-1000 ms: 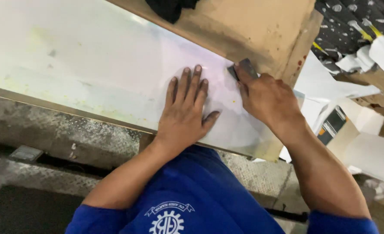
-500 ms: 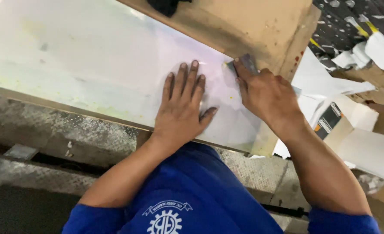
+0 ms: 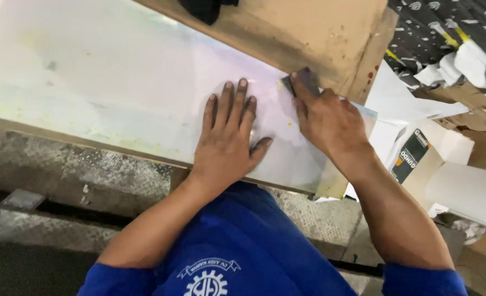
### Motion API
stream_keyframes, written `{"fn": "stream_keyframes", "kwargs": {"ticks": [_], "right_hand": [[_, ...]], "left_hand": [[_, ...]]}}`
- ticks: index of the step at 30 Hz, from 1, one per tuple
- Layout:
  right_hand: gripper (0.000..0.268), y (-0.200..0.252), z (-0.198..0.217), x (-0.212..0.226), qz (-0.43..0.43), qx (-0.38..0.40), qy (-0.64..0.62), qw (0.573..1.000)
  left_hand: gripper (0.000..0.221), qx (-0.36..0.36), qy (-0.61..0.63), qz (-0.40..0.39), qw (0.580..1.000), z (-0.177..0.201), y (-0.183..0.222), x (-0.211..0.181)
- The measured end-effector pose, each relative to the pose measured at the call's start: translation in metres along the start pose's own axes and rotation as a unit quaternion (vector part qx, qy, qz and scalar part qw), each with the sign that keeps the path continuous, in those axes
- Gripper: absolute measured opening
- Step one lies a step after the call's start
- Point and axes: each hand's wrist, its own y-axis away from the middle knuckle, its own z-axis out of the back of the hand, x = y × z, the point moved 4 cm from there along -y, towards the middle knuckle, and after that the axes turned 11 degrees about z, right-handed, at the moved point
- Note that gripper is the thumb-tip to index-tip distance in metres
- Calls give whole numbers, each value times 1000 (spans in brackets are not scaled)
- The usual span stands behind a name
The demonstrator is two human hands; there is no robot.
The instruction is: The person is cleaning and scraping residue off a large metal printing plate at a workbench.
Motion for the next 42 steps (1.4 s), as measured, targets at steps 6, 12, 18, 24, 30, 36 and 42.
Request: {"fn": "stream_keyframes", "kwargs": {"ticks": [6, 12, 18, 24, 30, 36, 42], "right_hand": [[49, -1, 6, 7, 4, 2, 8, 1000], [51, -3, 1, 3, -3, 20, -4, 1000], [53, -7, -6, -2, -6, 34, -14, 999], [51, -7, 2, 0, 7, -4, -8, 1000], [51, -2, 2, -2, 11, -12, 0, 1000], [51, 3, -2, -6, -12, 24, 12, 1000], [52, 3, -4, -3, 1, 3, -5, 1000]], "left_hand": [[75, 2, 2, -2, 1000, 1, 3, 0], [74, 2, 0, 0, 1000, 2, 4, 1], [75, 4, -6, 17, 1000, 1, 2, 6], [76, -9, 2, 12, 1000, 1, -1, 5], [76, -9, -12, 5, 1000, -1, -2, 2], [76, -6, -16, 2, 1000, 1, -2, 0], [74, -2, -4, -5, 1000, 0, 0, -1]]}}
